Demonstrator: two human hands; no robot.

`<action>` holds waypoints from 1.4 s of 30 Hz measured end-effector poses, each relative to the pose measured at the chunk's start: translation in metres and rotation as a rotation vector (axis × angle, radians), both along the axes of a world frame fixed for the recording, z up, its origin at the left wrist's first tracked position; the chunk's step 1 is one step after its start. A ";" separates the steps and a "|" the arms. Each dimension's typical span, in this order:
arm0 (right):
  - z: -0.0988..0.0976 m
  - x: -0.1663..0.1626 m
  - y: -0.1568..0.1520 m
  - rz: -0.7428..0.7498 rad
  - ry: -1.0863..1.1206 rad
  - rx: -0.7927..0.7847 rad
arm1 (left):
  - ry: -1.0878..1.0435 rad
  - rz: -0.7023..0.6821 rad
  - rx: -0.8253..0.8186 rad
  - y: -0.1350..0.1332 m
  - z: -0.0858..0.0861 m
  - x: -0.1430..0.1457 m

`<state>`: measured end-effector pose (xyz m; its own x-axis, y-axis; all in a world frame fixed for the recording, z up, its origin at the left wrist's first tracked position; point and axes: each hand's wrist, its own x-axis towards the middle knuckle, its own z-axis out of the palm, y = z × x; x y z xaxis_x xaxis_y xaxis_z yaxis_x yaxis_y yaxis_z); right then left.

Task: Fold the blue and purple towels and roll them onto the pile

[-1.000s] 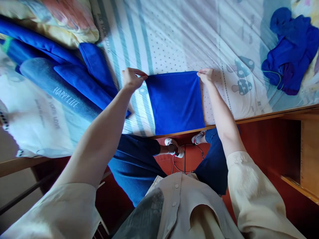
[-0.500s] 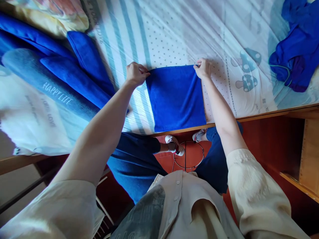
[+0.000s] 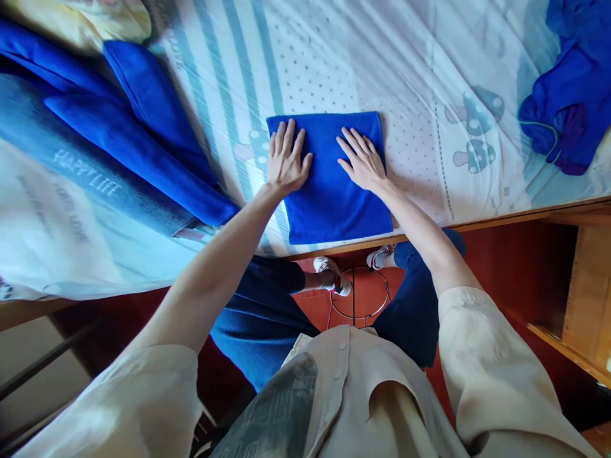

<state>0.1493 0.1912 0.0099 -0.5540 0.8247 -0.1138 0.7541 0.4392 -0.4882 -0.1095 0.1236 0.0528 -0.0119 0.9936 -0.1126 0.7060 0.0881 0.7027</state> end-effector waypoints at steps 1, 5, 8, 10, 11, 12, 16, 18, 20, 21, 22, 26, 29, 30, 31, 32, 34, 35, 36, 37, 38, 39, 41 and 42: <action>0.003 0.002 -0.001 0.011 -0.009 -0.014 | -0.008 0.004 -0.017 -0.003 -0.005 -0.001; 0.019 -0.005 0.013 -0.157 -0.060 0.010 | 0.012 0.101 -0.056 0.005 -0.014 -0.005; 0.032 -0.025 -0.008 -0.112 -0.073 0.058 | -0.036 0.077 -0.016 -0.008 -0.015 0.013; 0.037 -0.029 -0.041 0.022 -0.060 0.043 | -0.074 0.032 0.007 -0.036 -0.017 0.028; 0.038 -0.026 -0.058 0.085 -0.057 0.014 | -0.083 0.021 0.006 -0.053 -0.019 0.033; 0.038 -0.019 -0.072 0.119 -0.058 -0.021 | -0.081 0.027 0.001 -0.070 -0.019 0.035; 0.038 0.009 -0.093 -0.119 -0.104 -0.043 | -0.050 0.129 -0.039 -0.110 -0.015 0.032; 0.040 0.004 -0.100 -0.198 -0.120 -0.034 | -0.053 0.133 -0.056 -0.113 -0.009 0.036; 0.041 -0.012 -0.115 -0.168 -0.101 -0.035 | -0.053 0.071 -0.059 -0.116 -0.006 0.049; 0.041 -0.018 -0.126 -0.120 -0.084 -0.047 | -0.049 0.031 -0.058 -0.120 -0.006 0.056; 0.040 -0.022 -0.137 -0.071 -0.069 -0.063 | -0.045 0.003 -0.058 -0.126 -0.007 0.062; 0.037 0.000 -0.164 -0.054 -0.079 -0.102 | -0.042 0.084 -0.088 -0.166 -0.009 0.064; 0.042 0.036 -0.164 -0.103 -0.101 -0.100 | -0.040 0.175 -0.109 -0.197 -0.007 0.049; 0.046 0.046 -0.164 -0.114 -0.109 -0.103 | -0.033 0.196 -0.114 -0.205 -0.006 0.044; 0.051 0.056 -0.164 -0.130 -0.119 -0.108 | -0.026 0.217 -0.121 -0.212 -0.006 0.041; 0.055 0.064 -0.167 -0.151 -0.129 -0.117 | -0.020 0.237 -0.132 -0.217 -0.005 0.039; 0.065 0.079 -0.175 -0.199 -0.140 -0.145 | -0.022 0.280 -0.164 -0.223 -0.004 0.037; 0.068 0.085 -0.180 -0.230 -0.138 -0.163 | -0.032 0.301 -0.183 -0.224 -0.003 0.037; 0.071 0.090 -0.186 -0.271 -0.131 -0.177 | -0.045 0.323 -0.200 -0.224 -0.003 0.036; 0.073 0.094 -0.191 -0.324 -0.117 -0.185 | -0.059 0.344 -0.214 -0.223 -0.002 0.036; 0.074 0.096 -0.196 -0.390 -0.099 -0.185 | -0.074 0.368 -0.226 -0.222 0.000 0.036; 0.075 0.098 -0.200 -0.465 -0.078 -0.184 | -0.090 0.395 -0.237 -0.221 0.000 0.036; 0.075 0.098 -0.205 -0.637 -0.020 -0.217 | -0.131 0.476 -0.265 -0.218 0.002 0.036; 0.074 0.096 -0.207 -0.711 0.013 -0.249 | -0.158 0.527 -0.281 -0.217 0.002 0.037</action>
<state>0.2455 -0.0157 0.0843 0.0993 0.9348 -0.3411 0.8084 -0.2757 -0.5201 -0.0728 -0.0937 0.0547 -0.4549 0.7908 -0.4095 0.4064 0.5935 0.6946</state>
